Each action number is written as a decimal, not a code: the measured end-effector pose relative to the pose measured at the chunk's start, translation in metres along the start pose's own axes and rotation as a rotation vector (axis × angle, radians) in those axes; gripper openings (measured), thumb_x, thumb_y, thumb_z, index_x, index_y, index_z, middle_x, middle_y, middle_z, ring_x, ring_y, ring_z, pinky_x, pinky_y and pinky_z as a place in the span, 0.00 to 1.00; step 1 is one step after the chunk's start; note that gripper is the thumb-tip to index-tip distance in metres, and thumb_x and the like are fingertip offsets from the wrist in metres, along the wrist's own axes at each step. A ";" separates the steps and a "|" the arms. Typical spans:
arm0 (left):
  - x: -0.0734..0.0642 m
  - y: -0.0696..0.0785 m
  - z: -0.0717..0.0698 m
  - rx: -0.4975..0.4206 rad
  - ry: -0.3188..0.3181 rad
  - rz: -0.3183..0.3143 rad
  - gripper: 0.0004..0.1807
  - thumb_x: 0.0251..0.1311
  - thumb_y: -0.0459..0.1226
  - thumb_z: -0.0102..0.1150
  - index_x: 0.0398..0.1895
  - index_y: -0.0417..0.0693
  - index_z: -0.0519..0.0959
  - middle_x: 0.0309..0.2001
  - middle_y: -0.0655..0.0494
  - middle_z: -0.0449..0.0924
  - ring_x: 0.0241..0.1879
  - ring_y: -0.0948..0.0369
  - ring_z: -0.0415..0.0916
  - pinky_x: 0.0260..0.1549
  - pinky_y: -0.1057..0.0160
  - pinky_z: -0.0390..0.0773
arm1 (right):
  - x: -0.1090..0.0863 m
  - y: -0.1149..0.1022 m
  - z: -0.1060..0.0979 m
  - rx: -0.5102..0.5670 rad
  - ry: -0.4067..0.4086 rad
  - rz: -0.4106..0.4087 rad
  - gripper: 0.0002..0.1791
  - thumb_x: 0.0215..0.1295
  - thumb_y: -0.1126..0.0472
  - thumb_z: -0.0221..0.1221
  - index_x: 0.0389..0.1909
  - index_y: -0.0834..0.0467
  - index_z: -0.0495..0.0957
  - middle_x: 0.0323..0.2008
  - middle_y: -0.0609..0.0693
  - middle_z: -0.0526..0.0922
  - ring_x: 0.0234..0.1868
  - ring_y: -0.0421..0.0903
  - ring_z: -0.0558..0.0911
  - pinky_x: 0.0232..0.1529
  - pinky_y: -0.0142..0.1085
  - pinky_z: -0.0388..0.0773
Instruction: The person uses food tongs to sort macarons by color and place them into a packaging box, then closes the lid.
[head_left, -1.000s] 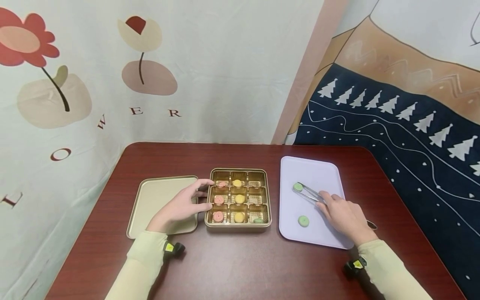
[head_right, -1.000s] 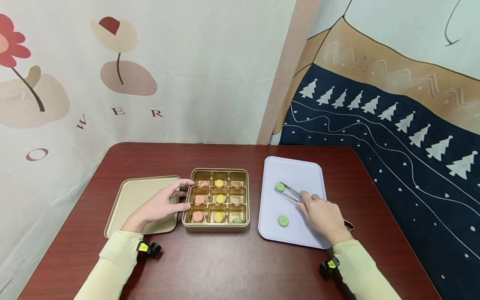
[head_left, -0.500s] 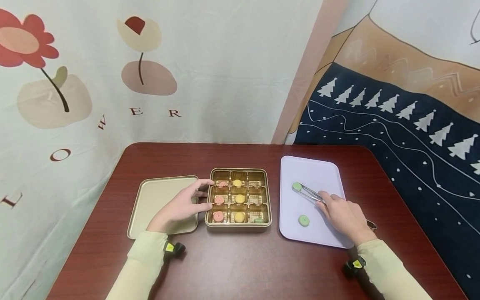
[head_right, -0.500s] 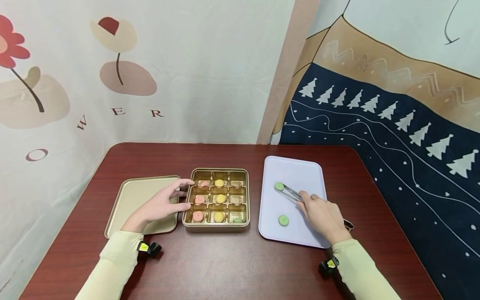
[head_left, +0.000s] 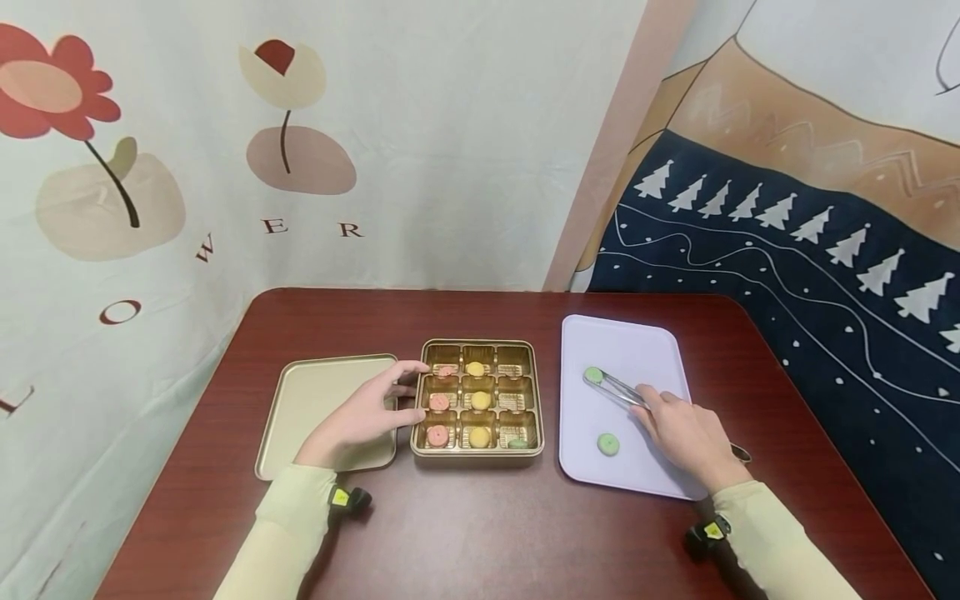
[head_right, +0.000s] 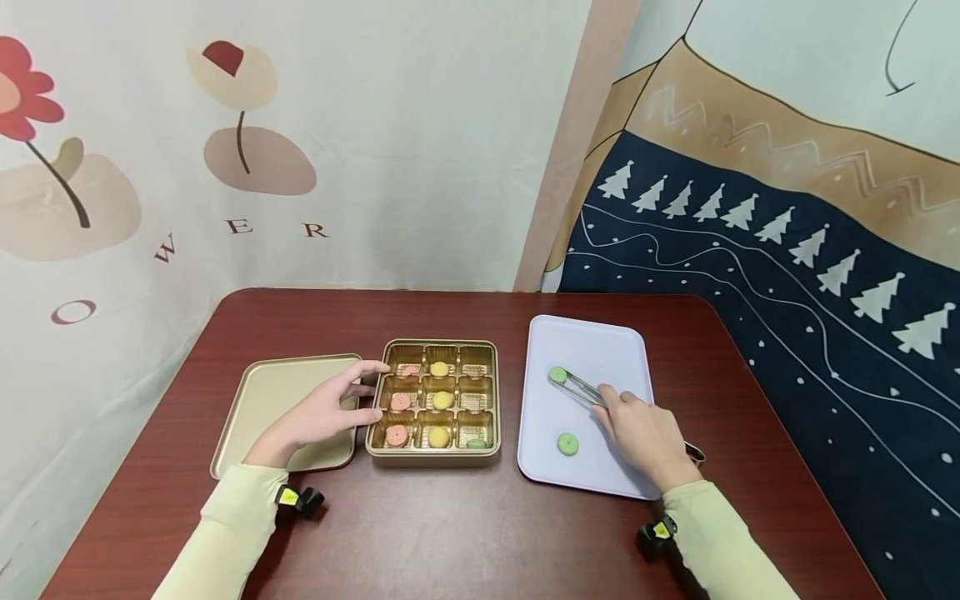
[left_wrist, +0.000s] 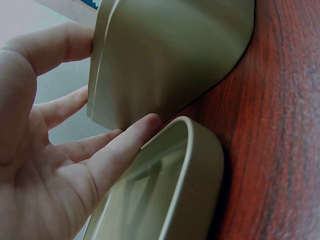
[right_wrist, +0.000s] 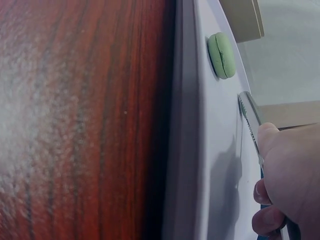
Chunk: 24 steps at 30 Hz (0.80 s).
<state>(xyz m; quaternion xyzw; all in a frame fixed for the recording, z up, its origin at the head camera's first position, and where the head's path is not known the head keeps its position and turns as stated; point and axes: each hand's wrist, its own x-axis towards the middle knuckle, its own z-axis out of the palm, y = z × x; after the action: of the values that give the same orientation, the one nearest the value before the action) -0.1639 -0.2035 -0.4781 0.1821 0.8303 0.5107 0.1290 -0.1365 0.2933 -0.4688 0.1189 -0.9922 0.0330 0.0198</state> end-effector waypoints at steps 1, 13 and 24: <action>0.000 0.000 0.000 -0.001 -0.001 0.004 0.36 0.65 0.38 0.72 0.74 0.53 0.67 0.72 0.43 0.70 0.67 0.36 0.73 0.67 0.35 0.73 | 0.000 0.000 -0.001 0.000 0.000 0.000 0.27 0.75 0.48 0.62 0.68 0.57 0.74 0.46 0.62 0.87 0.29 0.48 0.79 0.25 0.40 0.77; 0.001 0.003 0.001 0.001 0.002 0.011 0.36 0.63 0.35 0.72 0.73 0.50 0.67 0.69 0.43 0.73 0.66 0.38 0.74 0.66 0.37 0.75 | 0.007 -0.003 -0.016 0.004 0.047 -0.028 0.25 0.76 0.48 0.60 0.67 0.56 0.74 0.43 0.61 0.87 0.26 0.48 0.78 0.25 0.43 0.79; 0.000 0.005 0.001 0.023 0.008 0.023 0.36 0.63 0.35 0.71 0.73 0.49 0.67 0.69 0.42 0.73 0.65 0.37 0.75 0.65 0.38 0.76 | 0.006 -0.023 -0.025 -0.027 0.149 -0.130 0.24 0.73 0.49 0.65 0.64 0.54 0.75 0.36 0.58 0.86 0.21 0.46 0.76 0.17 0.40 0.74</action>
<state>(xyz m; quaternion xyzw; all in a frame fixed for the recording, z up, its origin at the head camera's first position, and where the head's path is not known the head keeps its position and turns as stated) -0.1632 -0.2009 -0.4743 0.1913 0.8343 0.5034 0.1177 -0.1362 0.2718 -0.4421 0.1802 -0.9784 0.0268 0.0974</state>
